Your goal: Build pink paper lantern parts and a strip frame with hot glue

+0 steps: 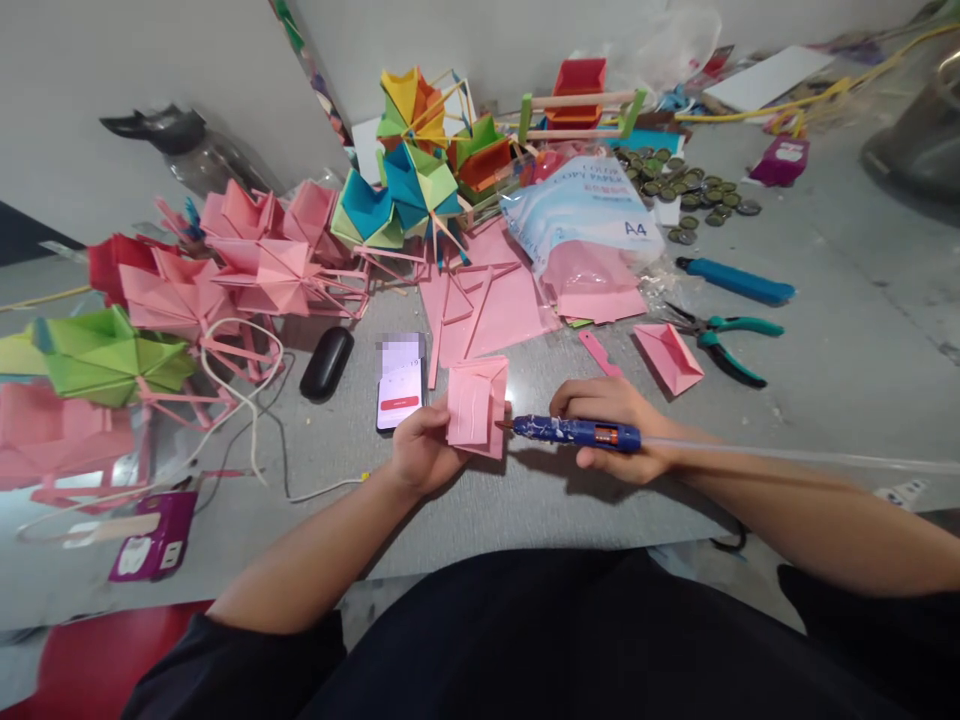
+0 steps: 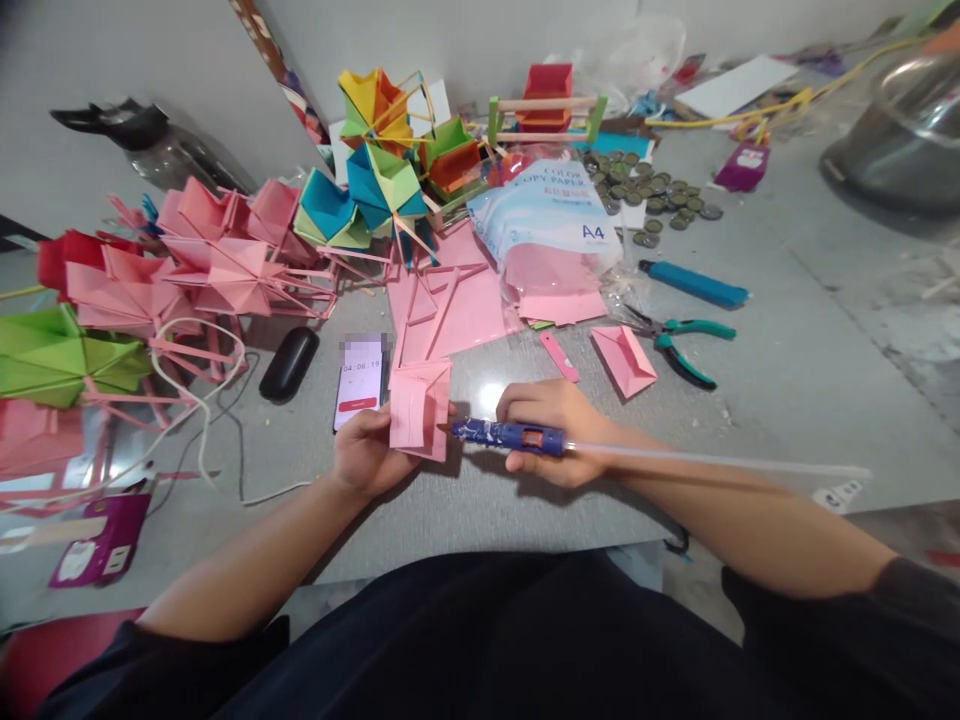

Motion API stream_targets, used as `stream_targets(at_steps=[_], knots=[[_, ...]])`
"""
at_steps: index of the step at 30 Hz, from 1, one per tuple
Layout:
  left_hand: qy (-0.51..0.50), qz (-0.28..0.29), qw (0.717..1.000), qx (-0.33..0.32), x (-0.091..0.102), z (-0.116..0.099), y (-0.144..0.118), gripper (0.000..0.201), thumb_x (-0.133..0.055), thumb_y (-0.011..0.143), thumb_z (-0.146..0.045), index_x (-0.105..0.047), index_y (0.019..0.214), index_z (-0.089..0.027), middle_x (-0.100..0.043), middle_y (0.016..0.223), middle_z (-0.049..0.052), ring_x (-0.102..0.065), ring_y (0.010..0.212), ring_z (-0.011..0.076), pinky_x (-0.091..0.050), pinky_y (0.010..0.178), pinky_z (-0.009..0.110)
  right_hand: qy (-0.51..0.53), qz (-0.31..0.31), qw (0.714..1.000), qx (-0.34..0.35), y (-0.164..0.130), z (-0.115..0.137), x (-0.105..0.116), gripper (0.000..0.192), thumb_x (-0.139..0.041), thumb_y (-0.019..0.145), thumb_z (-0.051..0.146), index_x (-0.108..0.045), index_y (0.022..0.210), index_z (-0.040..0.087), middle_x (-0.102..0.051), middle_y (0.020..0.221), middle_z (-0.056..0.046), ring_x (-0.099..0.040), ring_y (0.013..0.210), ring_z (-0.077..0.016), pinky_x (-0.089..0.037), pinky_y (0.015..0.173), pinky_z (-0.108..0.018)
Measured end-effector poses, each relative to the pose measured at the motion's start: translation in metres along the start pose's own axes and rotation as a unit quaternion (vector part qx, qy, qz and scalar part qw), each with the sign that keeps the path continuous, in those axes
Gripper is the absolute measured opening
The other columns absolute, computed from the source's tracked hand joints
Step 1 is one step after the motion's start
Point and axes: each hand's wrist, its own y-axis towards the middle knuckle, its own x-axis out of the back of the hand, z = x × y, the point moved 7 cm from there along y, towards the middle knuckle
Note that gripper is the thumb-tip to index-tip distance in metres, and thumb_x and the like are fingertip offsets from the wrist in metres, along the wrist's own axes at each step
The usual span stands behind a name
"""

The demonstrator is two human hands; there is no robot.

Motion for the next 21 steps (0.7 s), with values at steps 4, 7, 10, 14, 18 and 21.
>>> stream_targets(at_steps=[4,7,10,14,18,21], knots=[[0.0,0.003,1.0,0.011,0.0016,0.0013,-0.0002,0.072,-0.069,0.075,-0.034,-0.064,0.143,-0.011,-0.08,0.117,0.019,-0.073,0.123,0.0419,-0.058,0.102,0.054,0.021,0.014,1.0,-0.003,0.0011,0.0023,-0.0044,0.048,-0.054,0.106,0.065,-0.06,0.086,0.022,-0.065,0.089,-0.007,-0.06,0.074,-0.0186,-0.048,0.066,-0.033],[0.0,0.001,1.0,0.013,0.0025,0.0019,0.0,0.07,-0.069,0.074,-0.035,-0.066,0.139,-0.01,-0.079,0.122,0.021,-0.072,0.124,0.0439,-0.059,0.101,0.056,0.026,0.022,0.999,-0.004,0.0007,0.0029,-0.0068,0.05,-0.053,0.106,0.066,-0.057,0.083,0.023,-0.062,0.084,-0.005,-0.057,0.071,-0.0182,-0.044,0.064,-0.032],[0.0,0.0,1.0,0.013,0.0021,0.0021,-0.0001,0.065,-0.069,0.074,-0.037,-0.07,0.133,-0.01,-0.079,0.122,0.021,-0.07,0.127,0.0463,-0.059,0.103,0.059,0.018,0.038,0.999,-0.006,0.0,0.0015,-0.0094,0.052,-0.051,0.107,0.067,-0.056,0.081,0.023,-0.059,0.08,-0.004,-0.055,0.069,-0.0178,-0.041,0.063,-0.032],[0.001,-0.002,1.0,0.014,0.0016,0.0023,-0.0005,0.057,-0.069,0.074,-0.038,-0.073,0.125,-0.011,-0.079,0.122,0.021,-0.068,0.13,0.0474,-0.058,0.104,0.061,0.013,0.044,0.999,-0.003,-0.0001,-0.0005,-0.0106,0.051,-0.051,0.108,0.065,-0.053,0.079,0.023,-0.054,0.076,-0.002,-0.05,0.064,-0.0164,-0.035,0.061,-0.032],[-0.002,0.0,1.0,0.015,0.0014,0.0027,-0.0007,0.058,-0.069,0.074,-0.037,-0.073,0.125,-0.011,-0.079,0.117,0.021,-0.07,0.127,0.0459,-0.058,0.105,0.059,0.008,0.024,1.0,0.004,-0.0003,-0.0022,-0.009,0.052,-0.052,0.107,0.065,-0.048,0.075,0.024,-0.047,0.07,0.002,-0.043,0.059,-0.0151,-0.029,0.058,-0.032],[-0.009,-0.001,1.0,0.016,0.0017,0.0027,-0.0008,0.056,-0.07,0.074,-0.036,-0.074,0.123,-0.009,-0.08,0.114,0.02,-0.073,0.118,0.0407,-0.057,0.105,0.054,-0.007,0.011,1.0,0.002,-0.0014,-0.0042,-0.0072,0.052,-0.053,0.107,0.063,-0.045,0.072,0.025,-0.043,0.067,0.003,-0.041,0.058,-0.015,-0.027,0.058,-0.033]])
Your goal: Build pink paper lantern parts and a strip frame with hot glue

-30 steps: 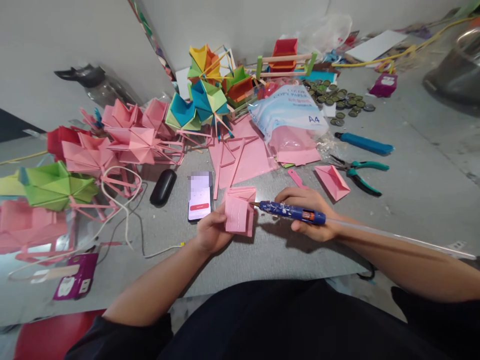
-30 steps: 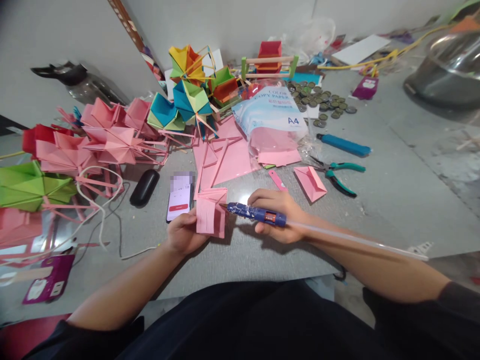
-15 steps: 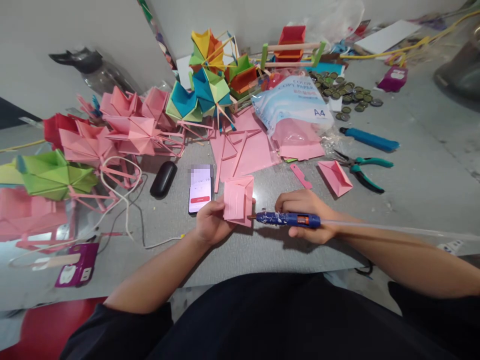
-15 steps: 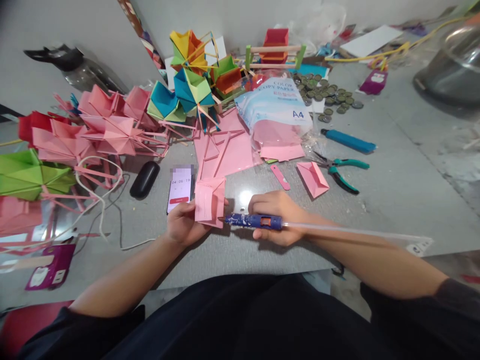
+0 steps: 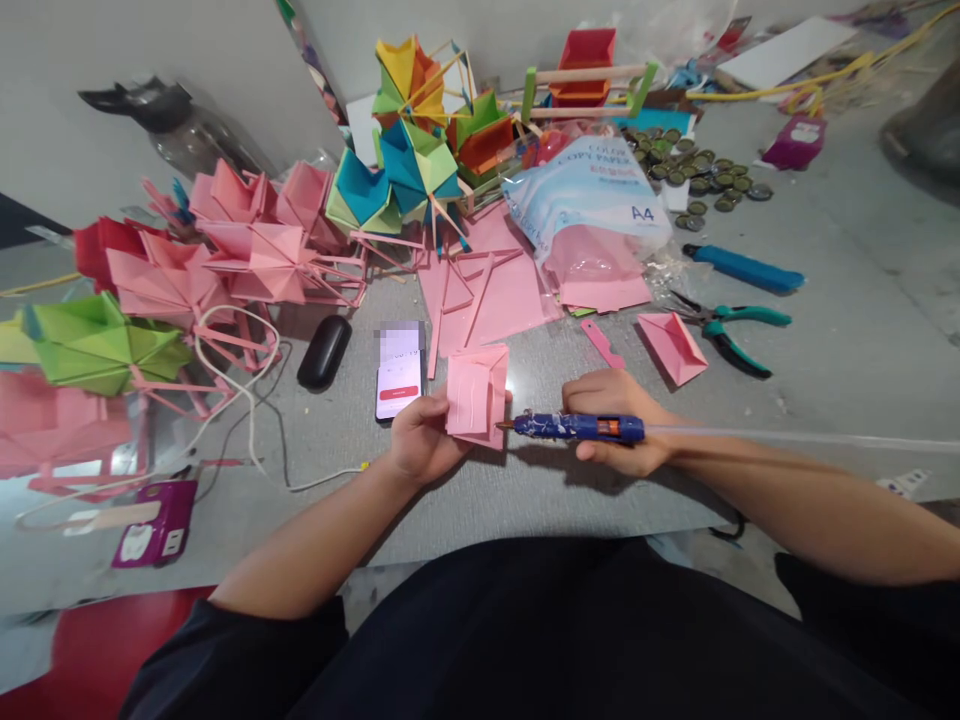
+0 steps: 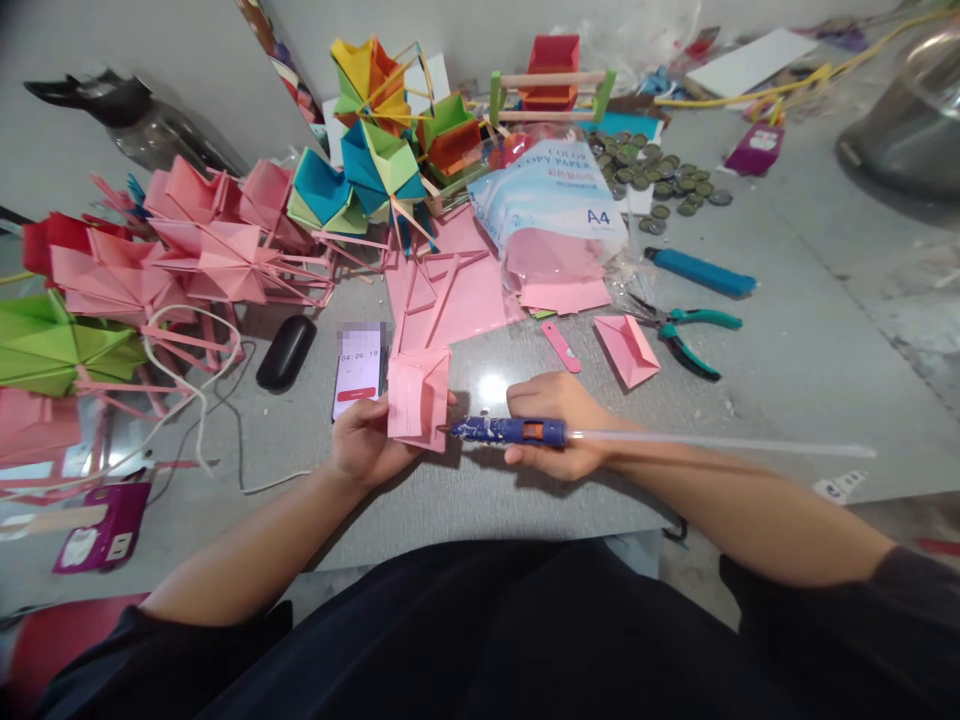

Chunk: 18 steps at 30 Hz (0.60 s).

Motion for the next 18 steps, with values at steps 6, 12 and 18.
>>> stream_targets(at_steps=[6,12,18], knots=[[-0.02,0.003,1.0,0.001,-0.0026,0.0009,-0.0004,0.054,-0.073,0.073,-0.03,-0.073,0.123,-0.008,-0.08,0.112,0.018,-0.075,0.111,0.0351,-0.057,0.098,0.044,-0.021,-0.025,0.999,-0.008,-0.0018,-0.0018,0.0053,0.051,-0.054,0.108,0.059,-0.045,0.071,0.025,-0.042,0.065,0.003,-0.041,0.057,-0.0149,-0.025,0.057,-0.033],[-0.044,0.0,0.999,0.0,-0.0022,0.0014,0.0006,0.043,-0.074,0.073,-0.028,-0.074,0.113,-0.012,-0.08,0.107,0.013,-0.075,0.1,0.0276,-0.056,0.093,0.037,0.01,-0.038,0.999,-0.009,0.0011,0.0028,0.0101,0.052,-0.049,0.11,0.063,-0.056,0.08,0.022,-0.059,0.076,-0.004,-0.058,0.068,-0.0174,-0.04,0.061,-0.031],[-0.042,0.018,0.999,-0.002,-0.0046,0.0007,0.0013,0.043,-0.075,0.074,-0.03,-0.075,0.113,-0.013,-0.081,0.108,0.013,-0.076,0.101,0.0283,-0.057,0.094,0.038,0.02,-0.039,0.999,0.006,0.0007,0.0045,0.0104,0.053,-0.05,0.108,0.067,-0.067,0.095,0.018,-0.07,0.102,-0.013,-0.068,0.083,-0.0209,-0.053,0.07,-0.034]])
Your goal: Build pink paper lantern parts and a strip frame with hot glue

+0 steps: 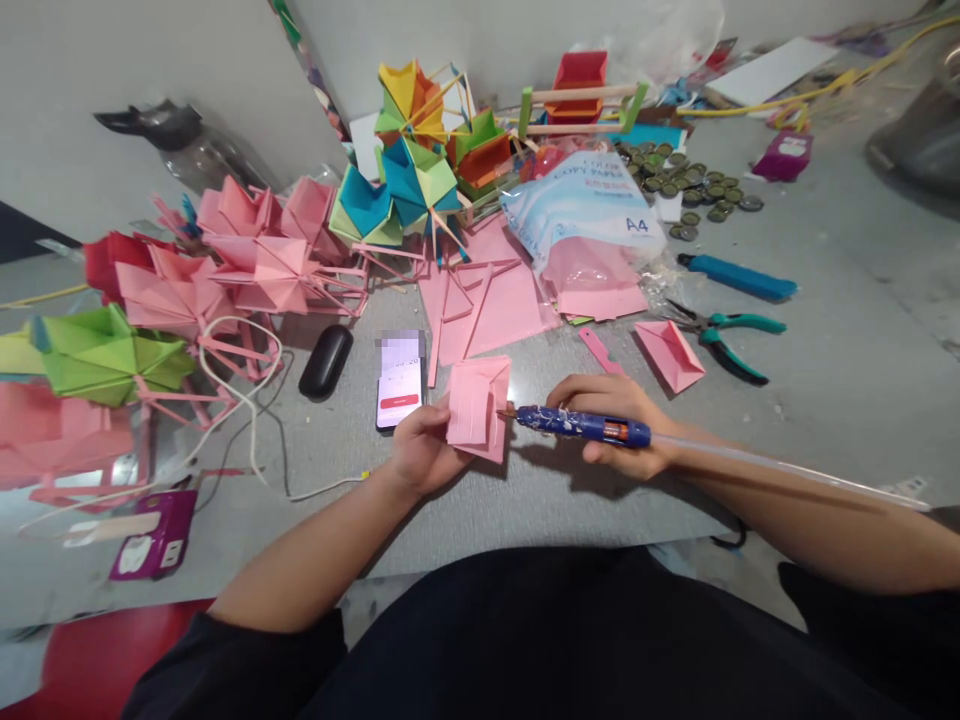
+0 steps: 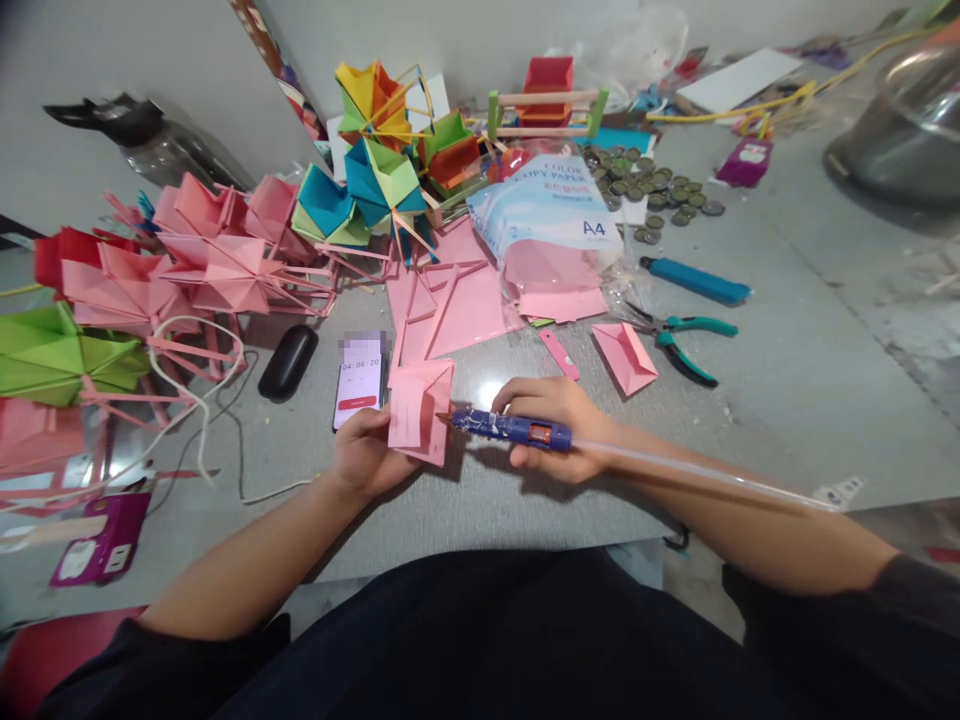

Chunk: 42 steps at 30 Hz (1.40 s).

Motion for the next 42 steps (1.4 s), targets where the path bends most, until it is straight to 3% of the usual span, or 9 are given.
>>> stream_targets(at_steps=[7,13,23,27,33,42], knots=[[0.001,-0.004,1.0,0.006,0.005,0.003,-0.001,0.07,-0.074,0.074,-0.031,-0.065,0.141,-0.013,-0.079,0.115,0.014,-0.076,0.11,0.0334,-0.056,0.1,0.044,-0.006,-0.002,1.0,-0.004,-0.001,-0.004,-0.002,0.052,-0.051,0.108,0.064,-0.056,0.078,0.022,-0.059,0.077,-0.004,-0.056,0.068,-0.0177,-0.041,0.06,-0.032],[0.005,-0.03,1.0,0.002,0.009,0.003,-0.002,0.066,-0.072,0.073,-0.029,-0.066,0.138,-0.017,-0.079,0.118,0.012,-0.075,0.114,0.0318,-0.056,0.102,0.043,-0.025,-0.015,0.999,-0.016,-0.002,-0.007,-0.001,0.049,-0.055,0.108,0.058,-0.051,0.074,0.023,-0.05,0.07,0.0,-0.049,0.062,-0.016,-0.033,0.058,-0.032],[0.022,0.015,0.999,0.033,0.001,0.006,-0.001,0.07,-0.073,0.071,-0.034,-0.066,0.137,-0.009,-0.078,0.12,0.021,-0.067,0.133,0.0464,-0.053,0.112,0.06,-0.054,-0.062,0.996,-0.031,-0.005,-0.009,0.005,0.049,-0.056,0.108,0.056,-0.049,0.072,0.024,-0.048,0.066,0.001,-0.047,0.06,-0.0156,-0.031,0.057,-0.033],[0.025,0.008,0.999,0.032,-0.001,0.005,-0.002,0.071,-0.072,0.072,-0.032,-0.064,0.139,-0.011,-0.077,0.125,0.02,-0.065,0.136,0.0455,-0.053,0.113,0.059,-0.052,-0.079,0.995,-0.028,-0.003,-0.005,0.008,0.046,-0.053,0.109,0.056,-0.054,0.077,0.023,-0.056,0.071,-0.001,-0.054,0.064,-0.0174,-0.038,0.059,-0.033],[0.008,-0.001,1.0,0.009,-0.002,0.0,0.001,0.071,-0.069,0.073,-0.028,-0.062,0.141,-0.013,-0.078,0.123,0.018,-0.067,0.134,0.0419,-0.054,0.113,0.057,-0.045,-0.091,0.995,-0.005,0.001,0.003,0.012,0.043,-0.053,0.109,0.058,-0.068,0.094,0.021,-0.073,0.093,-0.011,-0.07,0.086,-0.0237,-0.054,0.071,-0.037],[0.016,-0.032,0.999,-0.027,0.004,-0.003,0.004,0.066,-0.068,0.078,-0.027,-0.063,0.142,-0.013,-0.076,0.125,0.02,-0.07,0.126,0.042,-0.057,0.108,0.057,-0.005,0.005,1.0,-0.001,0.002,0.01,-0.01,0.053,-0.049,0.109,0.067,-0.069,0.102,0.018,-0.07,0.104,-0.012,-0.069,0.084,-0.0204,-0.056,0.072,-0.035]])
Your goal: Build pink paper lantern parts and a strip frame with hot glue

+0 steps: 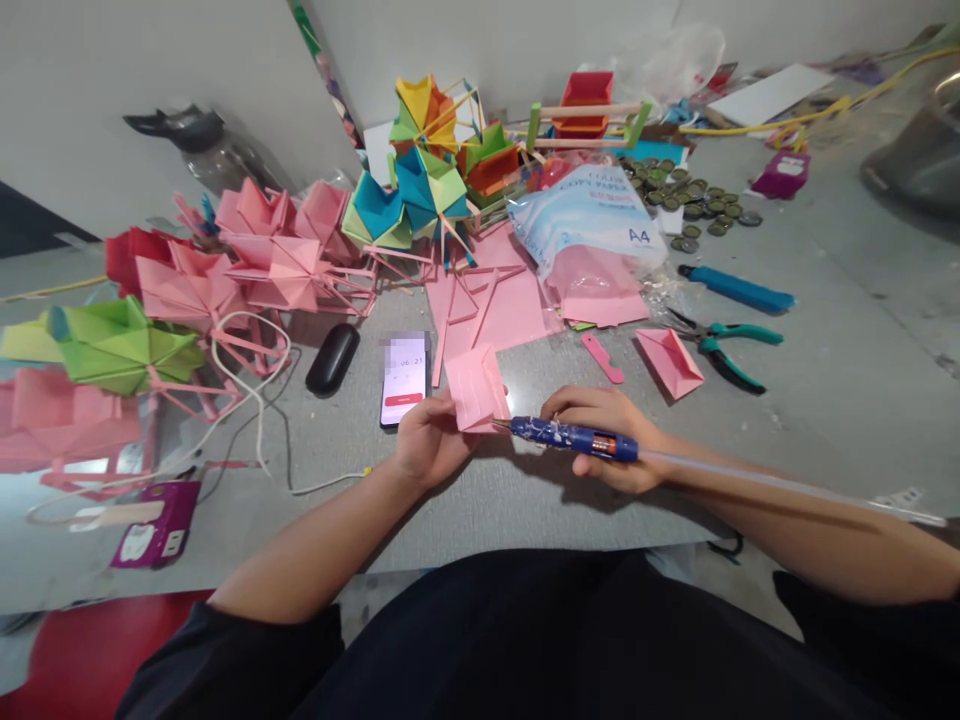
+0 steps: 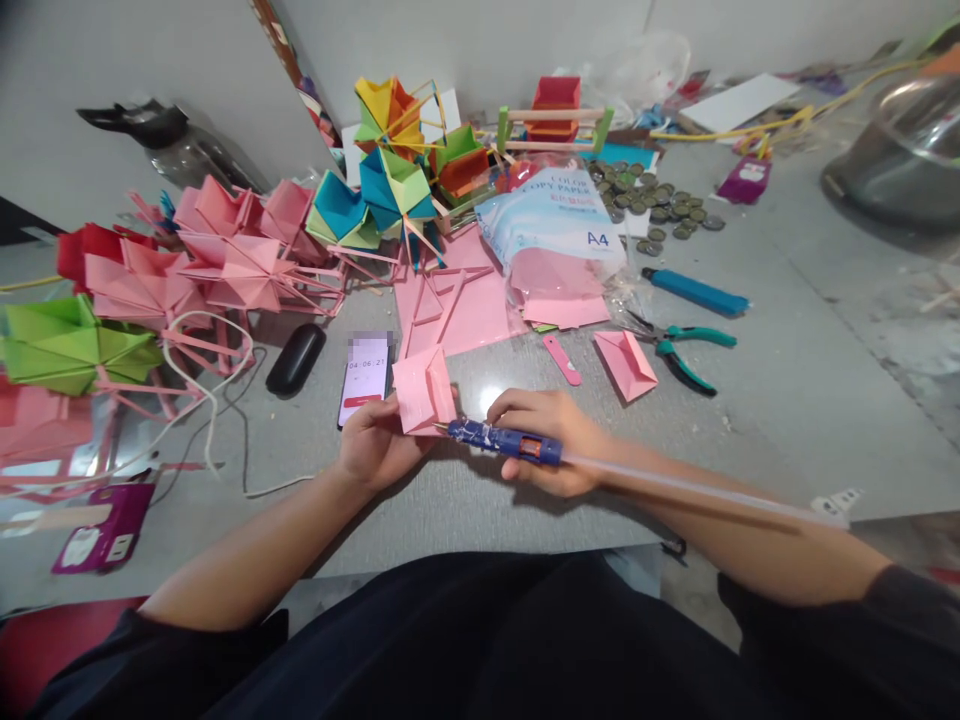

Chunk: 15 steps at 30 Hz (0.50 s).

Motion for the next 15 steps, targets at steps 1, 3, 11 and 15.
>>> stream_targets(at_steps=[1,3,11,15], knots=[[0.002,-0.002,1.0,-0.004,0.0,-0.001,0.0,0.066,-0.068,0.078,-0.026,-0.063,0.142,-0.013,-0.076,0.125,0.02,-0.071,0.126,0.0417,-0.057,0.108,0.057,-0.003,0.001,1.0,0.001,0.0,0.001,-0.002,0.053,-0.048,0.109,0.067,-0.068,0.099,0.019,-0.069,0.103,-0.011,-0.067,0.083,-0.0198,-0.055,0.071,-0.034],[0.005,-0.001,1.0,-0.008,-0.001,0.0,0.0,0.068,-0.067,0.078,-0.024,-0.062,0.145,-0.013,-0.076,0.127,0.02,-0.071,0.125,0.0408,-0.056,0.108,0.057,-0.005,0.0,1.0,0.002,0.0,0.001,-0.005,0.054,-0.047,0.108,0.068,-0.065,0.092,0.02,-0.067,0.1,-0.01,-0.064,0.08,-0.0188,-0.053,0.069,-0.034],[0.02,0.021,1.0,-0.009,-0.008,0.004,-0.004,0.071,-0.07,0.08,-0.023,-0.058,0.15,-0.014,-0.078,0.121,0.016,-0.073,0.12,0.0339,-0.058,0.094,0.041,-0.011,0.004,1.0,-0.026,-0.004,-0.009,-0.012,0.055,-0.049,0.106,0.068,-0.056,0.077,0.022,-0.057,0.086,-0.004,-0.052,0.069,-0.0168,-0.04,0.061,-0.032],[0.021,0.019,1.0,-0.002,-0.009,0.003,-0.004,0.07,-0.07,0.079,-0.024,-0.059,0.147,-0.015,-0.078,0.121,0.016,-0.073,0.122,0.0361,-0.057,0.101,0.047,-0.031,0.016,0.999,-0.028,-0.005,-0.012,-0.014,0.054,-0.05,0.106,0.066,-0.056,0.075,0.022,-0.054,0.08,-0.003,-0.05,0.066,-0.017,-0.037,0.061,-0.033]])
